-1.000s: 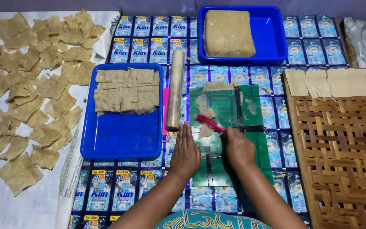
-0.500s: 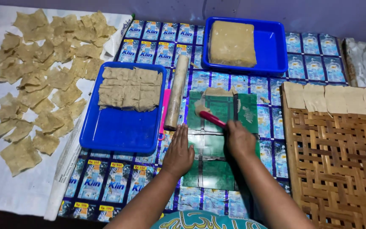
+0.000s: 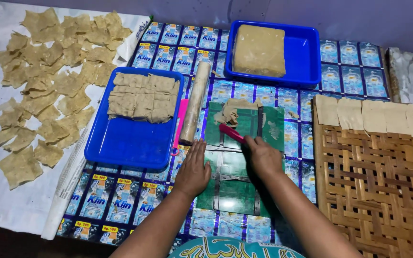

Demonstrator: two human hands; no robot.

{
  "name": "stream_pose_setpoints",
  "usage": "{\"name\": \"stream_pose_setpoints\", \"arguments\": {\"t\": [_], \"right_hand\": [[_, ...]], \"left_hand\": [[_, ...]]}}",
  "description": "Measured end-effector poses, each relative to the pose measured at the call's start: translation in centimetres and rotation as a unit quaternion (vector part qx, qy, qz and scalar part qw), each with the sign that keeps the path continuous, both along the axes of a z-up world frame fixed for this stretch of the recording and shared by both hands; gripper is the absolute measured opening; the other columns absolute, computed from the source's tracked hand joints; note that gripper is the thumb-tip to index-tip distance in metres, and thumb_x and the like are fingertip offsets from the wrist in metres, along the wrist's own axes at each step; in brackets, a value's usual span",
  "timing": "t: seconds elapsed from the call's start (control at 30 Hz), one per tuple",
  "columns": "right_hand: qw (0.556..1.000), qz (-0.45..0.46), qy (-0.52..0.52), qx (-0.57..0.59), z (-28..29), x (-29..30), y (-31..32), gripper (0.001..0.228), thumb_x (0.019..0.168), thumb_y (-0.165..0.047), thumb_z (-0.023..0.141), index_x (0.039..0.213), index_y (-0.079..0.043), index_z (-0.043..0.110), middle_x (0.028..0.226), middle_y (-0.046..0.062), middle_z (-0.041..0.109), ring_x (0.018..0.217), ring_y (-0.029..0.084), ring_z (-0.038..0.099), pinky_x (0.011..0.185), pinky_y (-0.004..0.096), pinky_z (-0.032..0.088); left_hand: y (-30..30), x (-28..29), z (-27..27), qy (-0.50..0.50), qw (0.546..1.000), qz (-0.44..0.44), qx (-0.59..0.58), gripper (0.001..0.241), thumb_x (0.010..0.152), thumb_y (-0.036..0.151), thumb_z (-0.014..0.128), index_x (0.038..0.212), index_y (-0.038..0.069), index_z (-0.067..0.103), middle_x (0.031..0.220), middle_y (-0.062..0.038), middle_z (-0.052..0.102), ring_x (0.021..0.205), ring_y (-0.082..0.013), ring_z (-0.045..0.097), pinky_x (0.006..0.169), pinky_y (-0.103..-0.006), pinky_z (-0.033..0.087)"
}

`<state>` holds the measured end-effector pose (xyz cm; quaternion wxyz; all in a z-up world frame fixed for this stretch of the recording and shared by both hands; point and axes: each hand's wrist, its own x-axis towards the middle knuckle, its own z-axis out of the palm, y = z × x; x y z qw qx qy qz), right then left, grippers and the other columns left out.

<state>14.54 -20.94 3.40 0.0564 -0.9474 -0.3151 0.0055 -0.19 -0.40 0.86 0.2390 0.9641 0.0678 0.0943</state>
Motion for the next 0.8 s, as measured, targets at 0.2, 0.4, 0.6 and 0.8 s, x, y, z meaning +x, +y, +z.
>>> {"name": "stream_pose_setpoints", "arguments": {"t": [0.2,0.4,0.6,0.8], "right_hand": [[0.994,-0.106,-0.016,-0.013,-0.2,5.7,-3.1,0.046,0.096,-0.011,0.038,0.133,-0.034,0.051,0.113,0.003,0.062,0.092,0.033,0.071,0.079,0.045,0.060],[0.971,-0.214,0.104,-0.025,2.7,5.6,-3.6,0.042,0.092,-0.011,0.043,0.131,-0.026,0.049,0.121,0.013,0.061,0.099,0.045,0.071,0.086,0.056,0.058],[0.980,-0.161,0.112,-0.031,2.8,3.9,-1.3,0.046,0.094,-0.009,0.043,0.134,-0.030,0.050,0.119,0.012,0.062,0.099,0.043,0.073,0.086,0.055,0.060],[0.981,-0.138,0.136,0.014,0.6,4.9,1.8,0.048,0.091,-0.007,0.041,0.135,-0.025,0.049,0.114,0.014,0.064,0.101,0.048,0.070,0.089,0.057,0.057]], "left_hand": [[0.0,0.0,0.7,0.002,1.000,-0.004,-0.004,0.059,0.102,0.019,0.041,0.156,0.002,0.028,0.162,-0.023,0.030,0.153,-0.0378,0.024,0.126,-0.0462,0.022],[-0.3,0.8,1.2,-0.019,0.993,0.013,-0.119,0.053,0.100,0.008,0.040,0.153,0.004,0.036,0.158,-0.022,0.038,0.150,-0.0405,0.029,0.122,-0.0497,0.030],[-1.8,6.5,1.7,-0.086,0.996,-0.017,-0.001,0.043,0.101,0.016,0.053,0.144,0.007,0.052,0.151,-0.022,0.046,0.146,-0.0425,0.038,0.115,-0.0532,0.038],[-1.2,15.2,0.6,-0.141,0.988,0.002,0.055,0.065,0.082,0.046,0.078,0.133,0.014,0.053,0.127,-0.011,0.057,0.126,-0.0335,0.057,0.106,-0.0489,0.046]]}}
